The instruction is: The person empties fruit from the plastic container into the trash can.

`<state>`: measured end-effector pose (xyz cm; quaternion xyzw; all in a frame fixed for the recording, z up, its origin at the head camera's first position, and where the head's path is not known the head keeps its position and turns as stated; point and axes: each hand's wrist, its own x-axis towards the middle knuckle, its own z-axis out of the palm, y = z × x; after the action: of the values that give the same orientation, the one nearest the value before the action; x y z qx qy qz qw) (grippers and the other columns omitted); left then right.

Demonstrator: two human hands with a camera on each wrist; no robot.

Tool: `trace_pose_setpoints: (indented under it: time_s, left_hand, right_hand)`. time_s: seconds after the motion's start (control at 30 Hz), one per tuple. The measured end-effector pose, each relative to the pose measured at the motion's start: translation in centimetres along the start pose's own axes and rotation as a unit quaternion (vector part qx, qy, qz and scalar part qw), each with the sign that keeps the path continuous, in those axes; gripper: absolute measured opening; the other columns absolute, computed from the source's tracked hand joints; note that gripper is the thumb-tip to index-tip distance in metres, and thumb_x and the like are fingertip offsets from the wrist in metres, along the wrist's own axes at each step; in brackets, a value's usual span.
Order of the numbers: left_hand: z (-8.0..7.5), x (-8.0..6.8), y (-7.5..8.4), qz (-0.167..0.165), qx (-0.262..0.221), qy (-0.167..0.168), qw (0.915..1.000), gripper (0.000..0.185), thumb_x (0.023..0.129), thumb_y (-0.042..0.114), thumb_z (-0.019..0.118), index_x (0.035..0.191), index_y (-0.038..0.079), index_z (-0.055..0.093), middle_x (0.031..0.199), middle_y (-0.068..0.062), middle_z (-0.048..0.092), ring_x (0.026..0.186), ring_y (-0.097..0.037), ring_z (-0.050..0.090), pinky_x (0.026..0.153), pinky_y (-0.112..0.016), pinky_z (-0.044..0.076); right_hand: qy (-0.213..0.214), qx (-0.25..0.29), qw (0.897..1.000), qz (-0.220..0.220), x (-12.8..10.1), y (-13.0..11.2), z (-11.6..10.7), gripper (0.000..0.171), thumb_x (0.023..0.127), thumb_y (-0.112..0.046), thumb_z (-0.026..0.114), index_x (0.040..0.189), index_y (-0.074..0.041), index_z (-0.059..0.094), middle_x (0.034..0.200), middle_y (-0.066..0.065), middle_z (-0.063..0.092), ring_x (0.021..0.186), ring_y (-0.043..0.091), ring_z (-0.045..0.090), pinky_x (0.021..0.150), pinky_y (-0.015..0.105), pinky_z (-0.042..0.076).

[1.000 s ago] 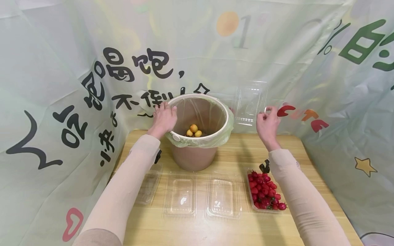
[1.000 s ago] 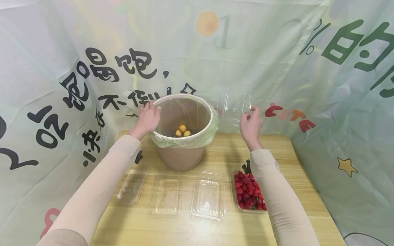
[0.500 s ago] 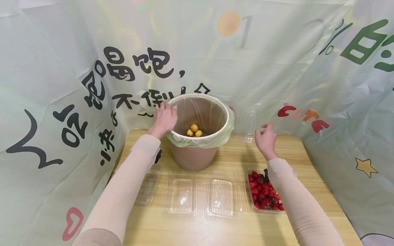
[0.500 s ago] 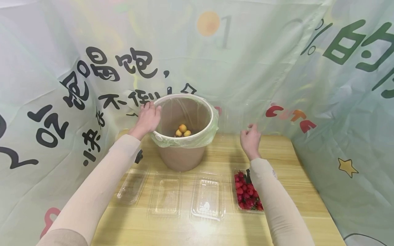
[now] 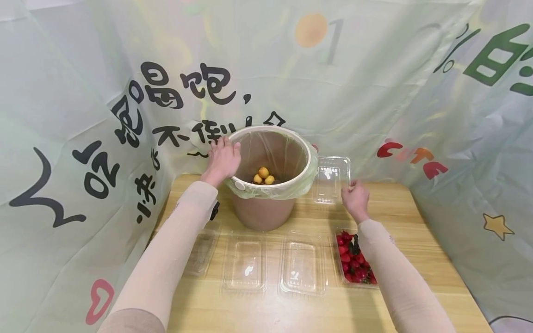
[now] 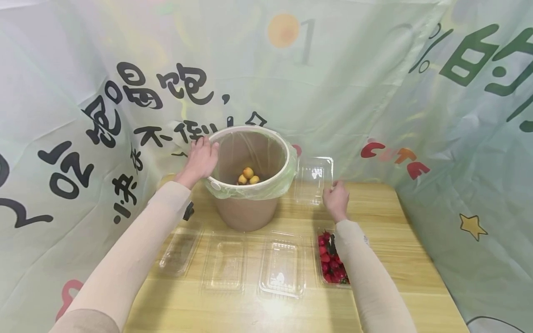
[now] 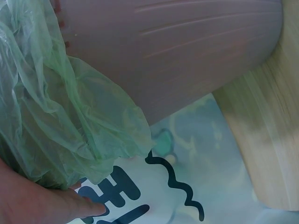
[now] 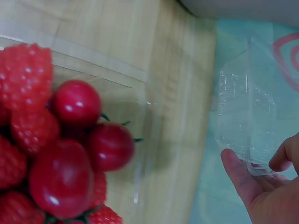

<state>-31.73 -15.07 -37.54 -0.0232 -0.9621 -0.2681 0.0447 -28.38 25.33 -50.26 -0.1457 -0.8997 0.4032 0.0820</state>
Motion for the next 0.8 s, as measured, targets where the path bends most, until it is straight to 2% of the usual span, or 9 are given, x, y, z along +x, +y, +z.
trace_pose_setpoints:
  time_s: [0.13, 0.23, 0.33, 0.43, 0.5, 0.57, 0.6, 0.8]
  left_hand:
    - [0.0, 0.0, 0.0, 0.002, 0.001, 0.004, 1.0, 0.072, 0.114, 0.04, 0.023, 0.163, -0.012, 0.015, 0.173, -0.031, 0.015, 0.159, -0.056, 0.009, 0.131, -0.066, 0.011]
    - [0.0, 0.1, 0.1, 0.002, -0.003, 0.005, 1.0, 0.072, 0.114, 0.04, 0.025, 0.163, -0.012, 0.016, 0.172, -0.031, 0.016, 0.159, -0.056, 0.009, 0.131, -0.066, 0.011]
    - [0.0, 0.2, 0.2, 0.001, -0.004, 0.003, 1.0, 0.071, 0.114, 0.04, 0.024, 0.163, -0.012, 0.015, 0.172, -0.031, 0.016, 0.159, -0.056, 0.009, 0.131, -0.066, 0.01]
    - [0.1, 0.1, 0.3, 0.0, -0.003, 0.002, 1.0, 0.071, 0.115, 0.039, 0.023, 0.163, -0.011, 0.015, 0.173, -0.03, 0.016, 0.159, -0.056, 0.009, 0.131, -0.066, 0.01]
    - [0.1, 0.1, 0.3, 0.001, -0.002, 0.004, 1.0, 0.071, 0.115, 0.039, 0.022, 0.163, -0.012, 0.014, 0.173, -0.03, 0.016, 0.159, -0.056, 0.009, 0.132, -0.066, 0.009]
    - [0.0, 0.0, 0.4, 0.002, -0.002, 0.005, 1.0, 0.072, 0.114, 0.04, 0.021, 0.163, -0.012, 0.015, 0.173, -0.03, 0.016, 0.159, -0.056, 0.009, 0.132, -0.066, 0.01]
    - [0.0, 0.0, 0.4, 0.001, -0.002, 0.005, 1.0, 0.072, 0.114, 0.041, 0.021, 0.163, -0.011, 0.015, 0.173, -0.03, 0.016, 0.159, -0.056, 0.009, 0.132, -0.065, 0.009]
    - [0.0, -0.1, 0.3, -0.002, 0.001, 0.003, 1.0, 0.074, 0.114, 0.044, 0.019, 0.164, -0.011, 0.014, 0.173, -0.03, 0.015, 0.16, -0.056, 0.008, 0.132, -0.065, 0.009]
  right_hand:
    - [-0.026, -0.003, 1.0, 0.013, 0.0, 0.8, 0.6, 0.048, 0.1, -0.009, 0.053, 0.142, 0.014, 0.046, 0.118, 0.034, 0.064, 0.077, 0.022, 0.061, 0.06, 0.024, 0.052]
    - [-0.046, -0.003, 0.999, 0.025, -0.1, 1.3, 0.8, 0.052, 0.101, -0.009, 0.051, 0.146, 0.015, 0.042, 0.128, 0.038, 0.058, 0.081, 0.025, 0.062, 0.068, 0.03, 0.057]
    - [-0.059, -0.009, 0.998, 0.029, -0.3, 1.8, 1.0, 0.052, 0.102, -0.01, 0.047, 0.146, 0.017, 0.041, 0.136, 0.043, 0.055, 0.079, 0.028, 0.067, 0.085, 0.047, 0.062]
    - [-0.064, -0.027, 0.997, 0.02, -0.4, 2.2, 1.1, 0.05, 0.101, -0.01, 0.044, 0.141, 0.019, 0.046, 0.135, 0.044, 0.056, 0.092, 0.04, 0.071, 0.104, 0.059, 0.054]
    - [-0.068, -0.039, 0.997, 0.016, -0.4, 2.5, 1.2, 0.05, 0.1, -0.011, 0.043, 0.139, 0.02, 0.048, 0.132, 0.044, 0.058, 0.101, 0.048, 0.071, 0.111, 0.061, 0.049]
    - [-0.08, -0.048, 0.995, 0.016, -0.4, 2.7, 1.2, 0.052, 0.099, -0.011, 0.042, 0.139, 0.021, 0.048, 0.135, 0.044, 0.057, 0.12, 0.056, 0.06, 0.115, 0.062, 0.045]
    - [-0.086, -0.052, 0.995, 0.018, -0.5, 2.7, 1.2, 0.053, 0.099, -0.012, 0.042, 0.14, 0.021, 0.047, 0.136, 0.044, 0.055, 0.125, 0.058, 0.056, 0.116, 0.063, 0.043]
    - [-0.11, -0.078, 0.991, 0.023, -0.4, 3.1, 1.2, 0.056, 0.099, -0.014, 0.039, 0.141, 0.022, 0.048, 0.142, 0.044, 0.051, 0.137, 0.061, 0.043, 0.121, 0.063, 0.037]
